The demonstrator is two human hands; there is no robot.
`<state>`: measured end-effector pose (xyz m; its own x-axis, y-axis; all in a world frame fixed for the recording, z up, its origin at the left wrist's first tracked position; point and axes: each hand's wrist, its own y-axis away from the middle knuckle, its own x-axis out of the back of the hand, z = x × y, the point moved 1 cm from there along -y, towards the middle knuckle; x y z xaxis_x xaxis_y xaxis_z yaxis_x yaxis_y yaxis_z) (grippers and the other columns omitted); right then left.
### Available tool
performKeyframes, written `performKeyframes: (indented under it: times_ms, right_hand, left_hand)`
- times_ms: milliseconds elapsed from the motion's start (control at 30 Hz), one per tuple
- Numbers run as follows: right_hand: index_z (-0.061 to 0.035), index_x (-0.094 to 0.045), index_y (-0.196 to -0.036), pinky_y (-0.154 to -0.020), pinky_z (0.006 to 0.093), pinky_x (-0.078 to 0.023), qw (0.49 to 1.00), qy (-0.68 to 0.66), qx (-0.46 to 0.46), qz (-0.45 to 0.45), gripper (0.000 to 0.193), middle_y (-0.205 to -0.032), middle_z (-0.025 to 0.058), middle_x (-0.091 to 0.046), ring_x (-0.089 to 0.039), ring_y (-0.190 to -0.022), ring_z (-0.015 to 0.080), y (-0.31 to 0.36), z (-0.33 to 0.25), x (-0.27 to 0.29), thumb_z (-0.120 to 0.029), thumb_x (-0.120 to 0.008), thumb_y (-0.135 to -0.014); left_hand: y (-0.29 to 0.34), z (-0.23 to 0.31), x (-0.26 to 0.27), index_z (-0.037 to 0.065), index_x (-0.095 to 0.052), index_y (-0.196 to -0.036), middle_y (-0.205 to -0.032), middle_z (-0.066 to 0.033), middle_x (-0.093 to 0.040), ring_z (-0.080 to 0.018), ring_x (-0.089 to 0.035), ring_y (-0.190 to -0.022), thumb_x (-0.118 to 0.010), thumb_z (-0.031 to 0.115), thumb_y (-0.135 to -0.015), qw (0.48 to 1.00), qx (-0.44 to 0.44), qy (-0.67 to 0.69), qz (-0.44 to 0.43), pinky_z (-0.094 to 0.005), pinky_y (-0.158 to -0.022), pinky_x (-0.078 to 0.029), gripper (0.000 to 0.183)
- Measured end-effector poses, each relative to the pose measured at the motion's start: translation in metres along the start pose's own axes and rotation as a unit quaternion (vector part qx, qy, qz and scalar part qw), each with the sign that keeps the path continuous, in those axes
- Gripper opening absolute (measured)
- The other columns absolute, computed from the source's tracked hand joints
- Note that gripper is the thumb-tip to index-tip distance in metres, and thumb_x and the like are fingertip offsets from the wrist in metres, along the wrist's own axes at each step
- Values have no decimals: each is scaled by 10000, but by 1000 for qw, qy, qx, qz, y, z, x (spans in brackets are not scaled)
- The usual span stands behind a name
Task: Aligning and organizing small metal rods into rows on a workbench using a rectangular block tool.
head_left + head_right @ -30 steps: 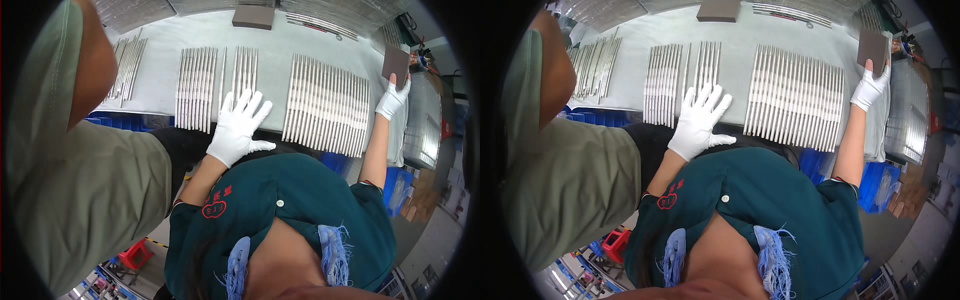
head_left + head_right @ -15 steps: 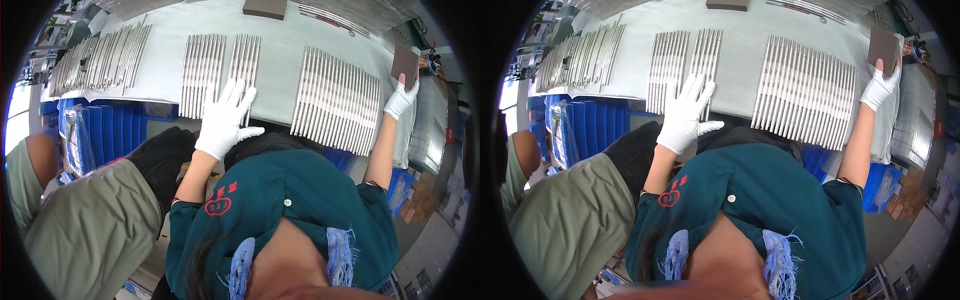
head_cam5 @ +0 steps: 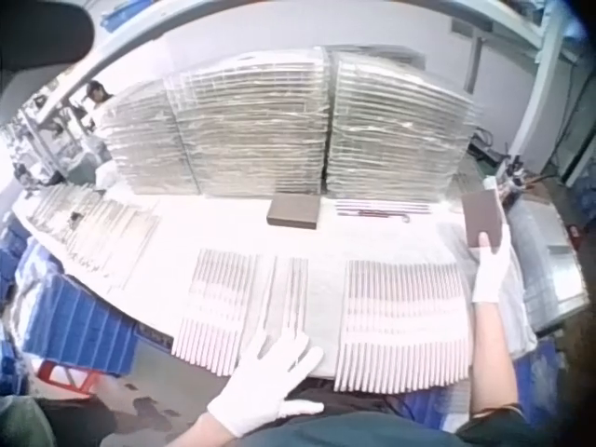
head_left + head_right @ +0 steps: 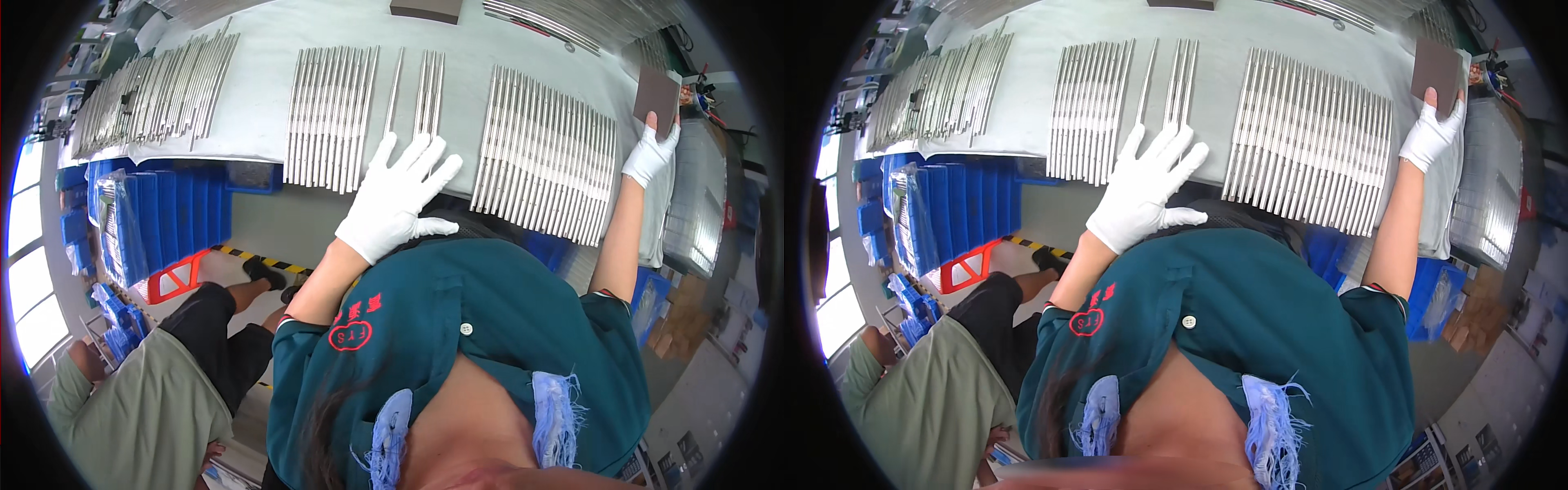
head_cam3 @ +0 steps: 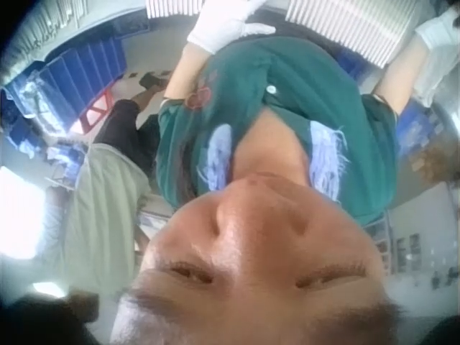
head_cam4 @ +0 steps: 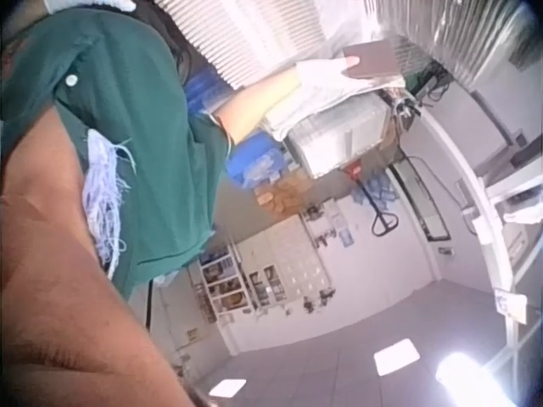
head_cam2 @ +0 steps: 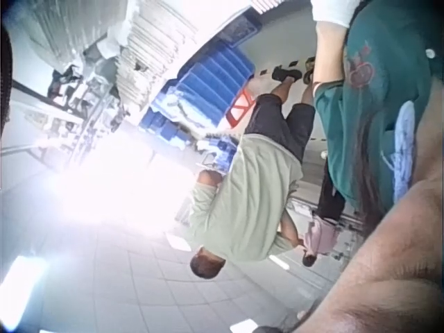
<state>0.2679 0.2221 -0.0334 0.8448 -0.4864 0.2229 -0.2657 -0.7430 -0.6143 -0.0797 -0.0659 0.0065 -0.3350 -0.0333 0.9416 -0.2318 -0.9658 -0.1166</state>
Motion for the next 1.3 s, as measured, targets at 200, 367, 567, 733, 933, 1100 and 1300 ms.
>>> performKeyframes:
  times_ms: [200, 367, 567, 733, 933, 1100, 1300]
  right_hand:
    - [32, -432, -1393, -1036, 313, -410, 999, -46, -15, -3, 601, -1325, 139, -556, -544, -1176, 203, -1, 6, 2, -161, -721, -903]
    - [43, -426, -1395, -1039, 312, -410, 998, -50, -27, -3, 610, -1337, 143, -548, -541, -1182, 204, -1, 1, 0, -150, -724, -900]
    - [47, -426, -1394, -1033, 308, -416, 997, -65, -29, -3, 616, -1352, 143, -535, -540, -1188, 204, 1, -1, 0, -143, -730, -893]
    - [39, -443, -1384, -1027, 305, -419, 997, -77, -30, -2, 603, -1338, 137, -542, -542, -1186, 203, 2, -11, -3, -154, -732, -891]
    - [29, -454, -1376, -1022, 307, -422, 996, -88, -33, 0, 598, -1328, 137, -546, -548, -1175, 204, 2, -7, -2, -160, -738, -885]
    - [32, -456, -1373, -1020, 307, -425, 995, -90, -36, 1, 597, -1329, 139, -546, -548, -1174, 205, 2, -8, -2, -163, -738, -885]
    - [39, -455, -1375, -1021, 303, -423, 996, -78, -39, 0, 610, -1324, 136, -549, -546, -1169, 201, 3, -13, -2, -184, -742, -885]
  left_hand:
    - [1, -29, 3, 17, -519, -1365, -1392, -233, -501, -390, -402, -1358, -539, 748, -761, 990, 76, -108, 47, -578, -1135, -194, 948]
    - [-10, -16, -1, 23, -507, -1376, -1381, -240, -501, -394, -415, -1344, -547, 741, -763, 993, 83, -70, 48, -558, -1147, -202, 945]
    - [-16, -5, -5, 28, -461, -1413, -1399, -264, -463, -416, -404, -1341, -574, 728, -756, 998, 32, -32, 46, -572, -1138, -221, 966]
    - [-17, 5, -12, 67, -439, -1439, -1400, -312, -426, -455, -351, -1361, -655, 731, -638, 1000, 14, 4, 16, -614, -1129, -200, 1063]
    - [-20, 8, -20, 90, -455, -1429, -1427, -241, -441, -399, -356, -1379, -701, 675, -645, 1000, 5, 0, 26, -611, -1124, -221, 1009]
    - [-21, 13, -26, 131, -469, -1423, -1459, -139, -451, -351, -382, -1377, -726, 562, -709, 1000, -20, -4, 9, -596, -1120, -245, 873]
    - [-25, 19, -26, 164, -501, -1381, -1413, -68, -495, -286, -402, -1355, -775, 352, -735, 999, -38, -15, 3, -592, -1105, -278, 726]
